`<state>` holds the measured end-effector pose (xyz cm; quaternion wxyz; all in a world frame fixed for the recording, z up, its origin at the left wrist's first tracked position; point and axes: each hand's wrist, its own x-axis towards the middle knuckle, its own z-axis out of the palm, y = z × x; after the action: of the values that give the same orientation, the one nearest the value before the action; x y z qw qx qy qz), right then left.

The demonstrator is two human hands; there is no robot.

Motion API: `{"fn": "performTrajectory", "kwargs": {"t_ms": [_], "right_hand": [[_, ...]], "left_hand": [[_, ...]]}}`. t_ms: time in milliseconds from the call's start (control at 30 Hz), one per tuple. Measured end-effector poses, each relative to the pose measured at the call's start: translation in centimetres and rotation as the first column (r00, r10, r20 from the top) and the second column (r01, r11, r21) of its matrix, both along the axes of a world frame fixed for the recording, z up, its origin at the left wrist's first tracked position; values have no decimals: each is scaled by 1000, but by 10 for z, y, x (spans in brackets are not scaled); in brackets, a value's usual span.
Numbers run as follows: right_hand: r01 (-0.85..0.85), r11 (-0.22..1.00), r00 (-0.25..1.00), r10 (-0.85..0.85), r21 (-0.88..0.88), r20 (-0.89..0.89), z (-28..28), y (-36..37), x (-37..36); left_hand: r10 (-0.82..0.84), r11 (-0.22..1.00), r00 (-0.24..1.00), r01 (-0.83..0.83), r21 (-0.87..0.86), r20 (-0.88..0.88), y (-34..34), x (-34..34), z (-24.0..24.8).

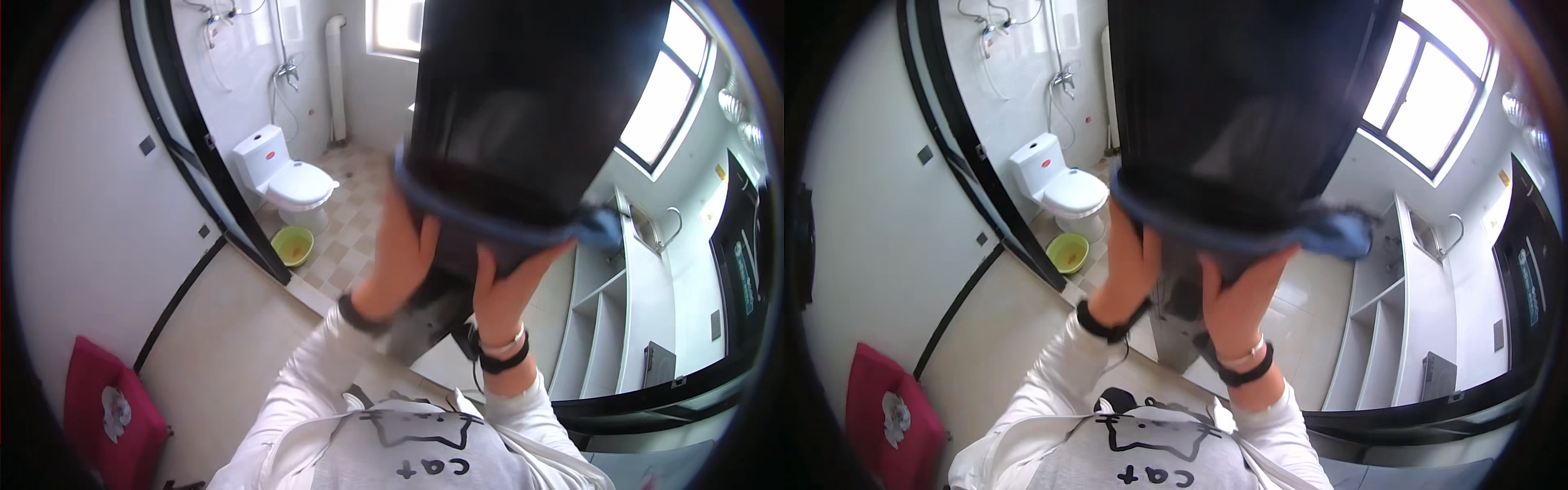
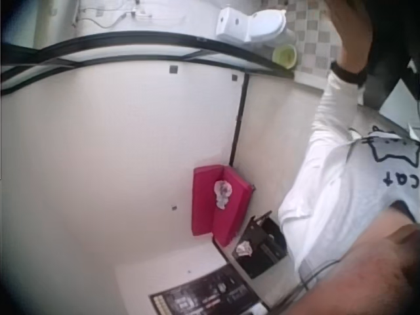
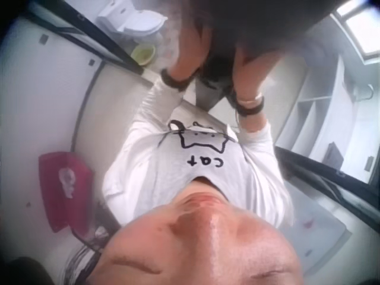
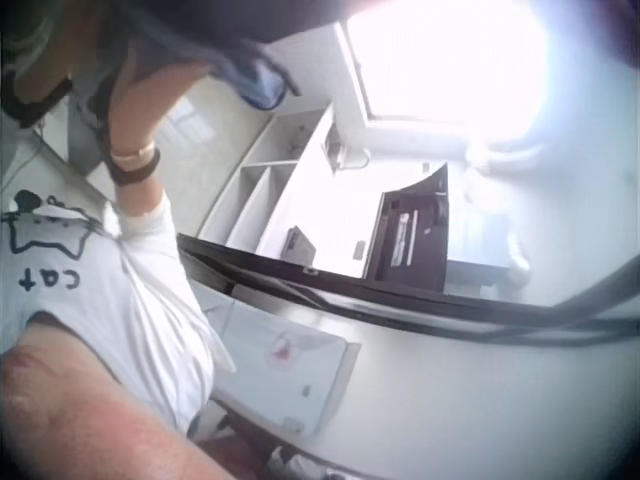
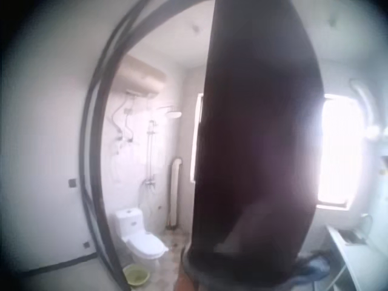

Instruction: The person wipes the top and sides of a refrigerator with a cloth, then wipes the glass surface and frame of a bathroom door, and finally wipes the surface of a sink.

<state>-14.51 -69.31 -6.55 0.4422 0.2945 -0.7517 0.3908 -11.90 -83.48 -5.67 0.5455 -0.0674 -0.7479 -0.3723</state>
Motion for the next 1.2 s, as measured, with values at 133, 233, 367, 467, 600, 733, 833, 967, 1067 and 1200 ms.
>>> {"fn": "performTrajectory", "kwargs": {"t_ms": [133,233,367,467,600,733,833,967,1067,1200], "right_hand": [[-35,996,983,18,86,183,-72,15,10],[223,970,974,-225,97,6,-51,10,12],[612,776,791,-603,156,-105,21,-12,7],[689,724,722,-681,40,-123,34,-38,9],[699,670,714,-640,249,-284,-41,-73,14],[635,578,700,-711,513,-65,-113,-62,35],[808,508,579,-778,300,-243,-55,-70,32],[771,615,637,-736,168,-230,42,-88,14],[752,647,650,-694,128,-311,33,-85,16],[610,775,786,-566,164,-249,-35,-70,32]], "left_hand": [[-229,969,935,192,155,270,-5,10,-74],[-330,940,924,340,-19,192,-19,3,-41],[-338,883,927,373,-286,164,-47,-28,34],[-574,792,818,550,-264,-18,-47,-49,42],[-669,734,708,677,52,226,-48,-59,-72],[-851,525,462,768,366,252,-41,-43,-127],[-891,453,425,861,233,161,-45,-63,-57],[-672,726,741,653,-217,-16,-58,-93,35],[-731,675,682,720,-158,-18,-68,-92,31],[-219,893,971,239,-382,95,-79,-75,-20]]}}
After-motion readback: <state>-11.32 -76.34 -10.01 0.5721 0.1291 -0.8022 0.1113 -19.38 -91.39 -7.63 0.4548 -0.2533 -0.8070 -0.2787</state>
